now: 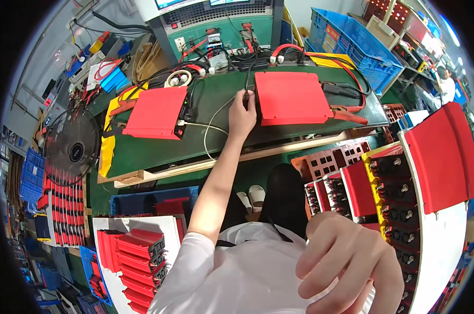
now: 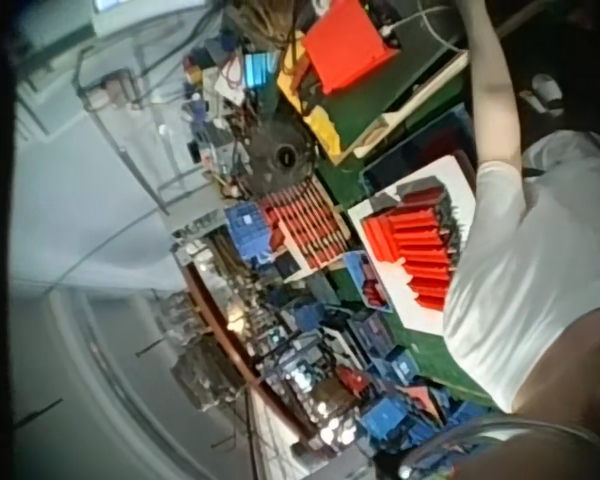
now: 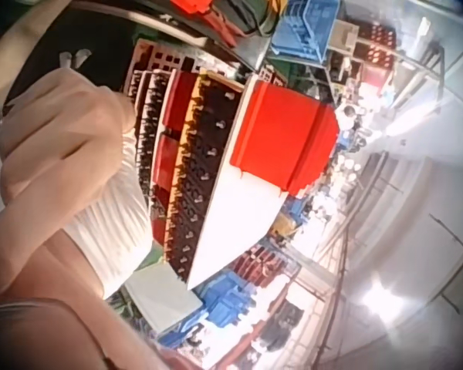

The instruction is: Assembling and testing electronic units at a factory workbench using alligator clip cables.

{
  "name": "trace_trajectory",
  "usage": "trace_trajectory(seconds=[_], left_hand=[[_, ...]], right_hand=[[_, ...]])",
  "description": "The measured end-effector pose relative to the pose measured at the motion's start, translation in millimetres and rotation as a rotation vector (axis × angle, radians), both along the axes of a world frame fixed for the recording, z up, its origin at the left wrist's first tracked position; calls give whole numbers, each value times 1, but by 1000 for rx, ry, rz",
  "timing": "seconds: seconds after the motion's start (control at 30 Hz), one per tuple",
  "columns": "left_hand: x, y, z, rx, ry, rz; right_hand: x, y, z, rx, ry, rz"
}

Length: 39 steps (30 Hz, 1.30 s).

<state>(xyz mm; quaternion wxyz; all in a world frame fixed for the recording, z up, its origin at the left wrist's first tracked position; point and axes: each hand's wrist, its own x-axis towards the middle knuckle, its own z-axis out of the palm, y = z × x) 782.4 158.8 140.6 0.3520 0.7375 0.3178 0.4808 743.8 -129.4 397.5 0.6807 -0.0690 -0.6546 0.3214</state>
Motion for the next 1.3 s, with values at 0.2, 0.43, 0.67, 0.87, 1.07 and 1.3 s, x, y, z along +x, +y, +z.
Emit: trace_trajectory(seconds=[0.2, 0.43, 0.67, 0.87, 1.07, 1.3], left_hand=[[-7, -1, 0, 26, -40, -12], [-9, -4, -2, 96, -48, 16], [-28, -1, 5, -35, -209, 99], [-25, 0, 6, -269, -325, -19], [-22, 3, -6, -117, -70, 150], [-14, -5, -6, -169, -192, 141]], right_hand=[[9, 4, -2, 26, -38, 20], [45, 13, -38, 167, -70, -187], [193, 79, -43, -545, -296, -1197], [343, 149, -143, -1365, -1423, -1481], [412, 149, -189, -1012, -1754, -1377], [430, 126, -210, -728, -1541, -1515]])
